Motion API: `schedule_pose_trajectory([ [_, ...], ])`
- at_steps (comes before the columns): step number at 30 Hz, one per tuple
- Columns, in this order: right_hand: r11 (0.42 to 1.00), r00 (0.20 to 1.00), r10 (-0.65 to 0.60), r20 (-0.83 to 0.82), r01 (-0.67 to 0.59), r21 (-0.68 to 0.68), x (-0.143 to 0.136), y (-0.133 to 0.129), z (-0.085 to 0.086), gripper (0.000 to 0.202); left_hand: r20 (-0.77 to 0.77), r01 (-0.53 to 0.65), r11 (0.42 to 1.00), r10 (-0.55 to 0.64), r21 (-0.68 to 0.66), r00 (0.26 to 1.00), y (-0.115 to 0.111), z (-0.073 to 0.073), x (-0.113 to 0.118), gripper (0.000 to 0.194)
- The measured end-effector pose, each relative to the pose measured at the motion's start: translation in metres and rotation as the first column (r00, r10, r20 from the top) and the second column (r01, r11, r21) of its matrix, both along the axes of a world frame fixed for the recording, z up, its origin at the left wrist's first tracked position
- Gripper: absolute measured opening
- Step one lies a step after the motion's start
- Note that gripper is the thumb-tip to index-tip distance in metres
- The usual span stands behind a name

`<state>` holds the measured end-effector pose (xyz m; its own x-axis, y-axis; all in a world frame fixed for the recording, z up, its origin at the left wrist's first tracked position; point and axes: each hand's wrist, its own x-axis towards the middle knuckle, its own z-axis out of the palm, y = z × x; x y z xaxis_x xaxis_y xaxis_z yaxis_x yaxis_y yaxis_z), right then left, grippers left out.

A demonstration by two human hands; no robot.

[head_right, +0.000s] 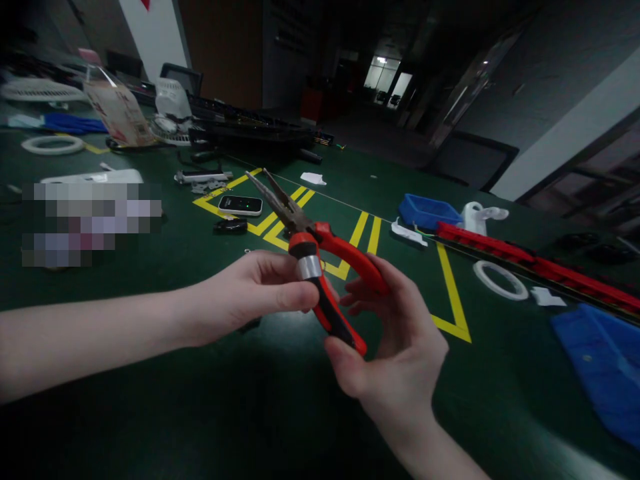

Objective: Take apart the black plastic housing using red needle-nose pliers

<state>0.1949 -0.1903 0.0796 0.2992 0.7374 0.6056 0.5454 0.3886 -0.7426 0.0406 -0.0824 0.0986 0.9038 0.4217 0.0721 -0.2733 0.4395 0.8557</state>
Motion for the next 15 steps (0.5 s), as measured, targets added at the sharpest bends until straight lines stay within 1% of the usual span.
schedule_pose_trajectory([
  [3,0.988,0.993,-0.101,0.059,0.093,0.125,0.002,0.009,0.002,0.05,0.045,-0.007,0.996,0.011,-0.094,0.999,0.002,-0.005,0.004,0.005],
  [5,0.974,0.984,-0.144,0.109,0.121,0.189,0.004,0.015,0.002,0.045,0.031,-0.03,0.99,0.035,-0.139,0.999,0.001,-0.009,0.005,0.004],
  [7,0.981,0.99,-0.097,0.104,0.077,0.181,0.003,0.02,-0.002,0.047,-0.006,-0.062,0.983,0.061,-0.174,0.998,0.0,-0.013,0.003,0.002],
  [9,0.989,1.0,-0.015,0.023,0.011,0.15,0.0,0.026,-0.008,0.054,-0.044,-0.089,0.98,0.082,-0.178,0.996,-0.001,-0.017,0.001,0.001],
  [12,0.988,0.995,0.044,-0.094,-0.03,0.149,-0.01,0.035,-0.019,0.064,-0.065,-0.079,0.991,0.073,-0.106,0.995,-0.002,-0.024,-0.002,0.007],
  [15,0.988,0.989,0.086,-0.121,-0.07,0.135,-0.019,0.042,-0.021,0.059,-0.081,-0.046,0.997,0.051,0.065,0.995,0.003,-0.028,-0.007,0.015],
])
